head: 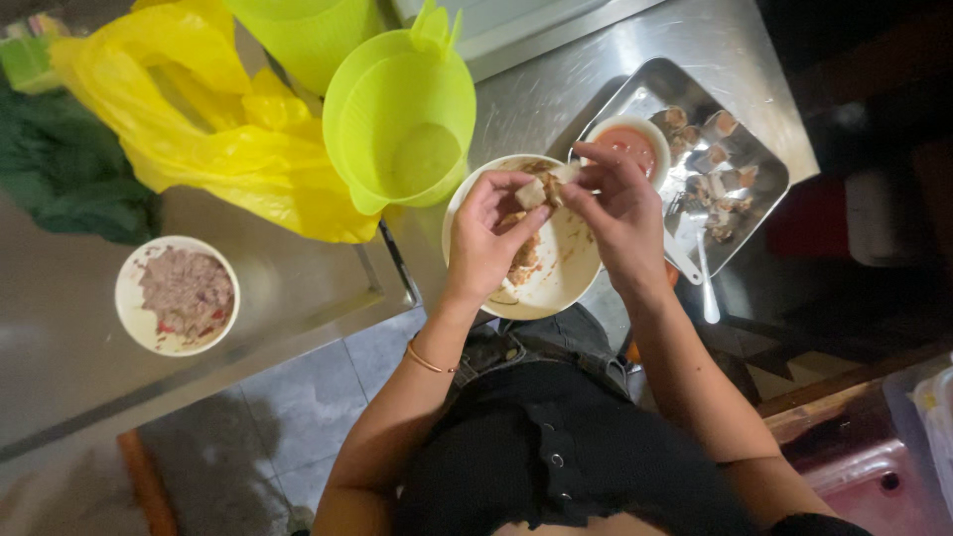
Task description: The person scoops a brown mixture from a white bowl and places it onto small wrappers on a metal tray. They fold the wrappers around the filling to form small parcels and arrange them on the tray. The person repeats this process multiple times, handling the mixture and wrappers by hand.
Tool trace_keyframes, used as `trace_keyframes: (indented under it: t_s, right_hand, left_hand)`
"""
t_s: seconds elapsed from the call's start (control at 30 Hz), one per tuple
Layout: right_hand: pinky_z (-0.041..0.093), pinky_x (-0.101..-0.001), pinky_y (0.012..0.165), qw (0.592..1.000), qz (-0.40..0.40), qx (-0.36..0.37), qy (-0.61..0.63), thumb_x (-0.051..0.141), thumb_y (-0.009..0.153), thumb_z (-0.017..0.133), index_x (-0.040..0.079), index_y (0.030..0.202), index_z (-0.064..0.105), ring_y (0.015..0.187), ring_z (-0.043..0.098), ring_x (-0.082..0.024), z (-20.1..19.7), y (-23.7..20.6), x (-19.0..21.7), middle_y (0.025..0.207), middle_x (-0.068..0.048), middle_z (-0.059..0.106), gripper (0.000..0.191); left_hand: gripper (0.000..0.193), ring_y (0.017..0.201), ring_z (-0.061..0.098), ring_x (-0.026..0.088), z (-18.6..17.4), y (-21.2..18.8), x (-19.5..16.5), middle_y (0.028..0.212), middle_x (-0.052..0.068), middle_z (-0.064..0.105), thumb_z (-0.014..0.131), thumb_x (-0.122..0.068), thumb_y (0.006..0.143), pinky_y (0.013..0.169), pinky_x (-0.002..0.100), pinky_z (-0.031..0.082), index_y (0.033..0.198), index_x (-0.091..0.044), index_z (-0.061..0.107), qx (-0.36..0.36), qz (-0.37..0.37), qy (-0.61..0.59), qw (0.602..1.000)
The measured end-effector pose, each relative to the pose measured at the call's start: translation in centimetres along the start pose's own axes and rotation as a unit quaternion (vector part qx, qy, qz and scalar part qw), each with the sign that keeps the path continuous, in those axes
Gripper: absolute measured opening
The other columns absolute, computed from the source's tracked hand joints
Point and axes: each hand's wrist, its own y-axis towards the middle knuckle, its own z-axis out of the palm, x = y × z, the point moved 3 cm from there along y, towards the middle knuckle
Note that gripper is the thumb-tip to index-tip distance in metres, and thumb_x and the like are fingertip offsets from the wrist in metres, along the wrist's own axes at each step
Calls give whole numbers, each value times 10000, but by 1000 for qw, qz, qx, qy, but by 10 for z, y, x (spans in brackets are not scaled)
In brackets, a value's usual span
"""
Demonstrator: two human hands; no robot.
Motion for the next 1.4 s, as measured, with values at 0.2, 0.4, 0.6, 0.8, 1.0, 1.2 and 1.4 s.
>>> trace_keyframes:
  t_s: [0.2, 0.4, 0.6, 0.8, 1.0, 1.2, 1.4]
  right_hand:
    - [573, -269, 872, 998, 12, -6, -62, 20, 961, 763, -42, 1123, 684, 979, 685, -125, 21, -3, -9, 1079, -78, 716, 191]
    - [583, -248, 836, 998, -22, -31, -54, 37, 970, 744, -34, 1086, 717, 964, 693, -103, 35, -9, -27, 1069, -52, 709, 139]
    - [555, -236, 800, 996, 32, -86, -18, 56, 990, 703, -38, 1037, 694, 874, 680, -88, 28, -18, -54, 938, -30, 724, 105]
    - [579, -291, 825, 971, 92, -91, 202, 35, 1001, 675, -34, 1049, 673, 846, 680, -140, 4, -24, -63, 948, -70, 696, 84]
    - [565, -280, 828, 980, 97, -83, 151, 59, 1000, 667, -40, 1087, 683, 870, 682, -143, -14, -10, -48, 996, -81, 712, 132]
    - [561, -241, 874, 997, 74, -21, -19, 77, 907, 729, -14, 1159, 667, 972, 694, -92, -9, 2, -21, 1043, -38, 721, 275]
    - [551, -246, 814, 994, 103, -30, -16, 83, 944, 725, -28, 1063, 731, 887, 684, -107, -6, 12, -27, 965, -44, 738, 163]
  left_hand:
    - [361, 1118, 685, 140, -8, -3, -20, 1196, 72, 671, 738, 34, 920, 935, 268, 588, 1228, -18, 556, -41, 0, 52, 998]
    - [395, 1106, 683, 136, -25, -4, -11, 1235, 87, 680, 730, 55, 921, 962, 278, 586, 1285, 2, 584, -10, -25, 92, 995]
    - [355, 1055, 685, 128, -42, -6, 15, 1171, 75, 709, 757, -4, 950, 916, 283, 582, 1277, 24, 621, 36, -100, 20, 994]
    - [388, 1025, 680, 125, -36, 4, 17, 1162, 80, 709, 733, -59, 956, 888, 275, 570, 1317, 6, 610, 88, -190, -84, 974]
    - [416, 1047, 674, 131, -17, 12, 14, 1187, 77, 700, 724, -34, 949, 913, 291, 571, 1346, -4, 605, 101, -146, -73, 981]
    - [397, 1057, 697, 137, -6, 15, 14, 1139, 97, 715, 782, 0, 889, 896, 280, 608, 1245, 24, 608, 25, -84, 90, 992]
    - [366, 1000, 685, 128, 3, 12, 5, 1089, 105, 710, 775, -3, 902, 856, 266, 609, 1217, 31, 593, -42, -41, 75, 995]
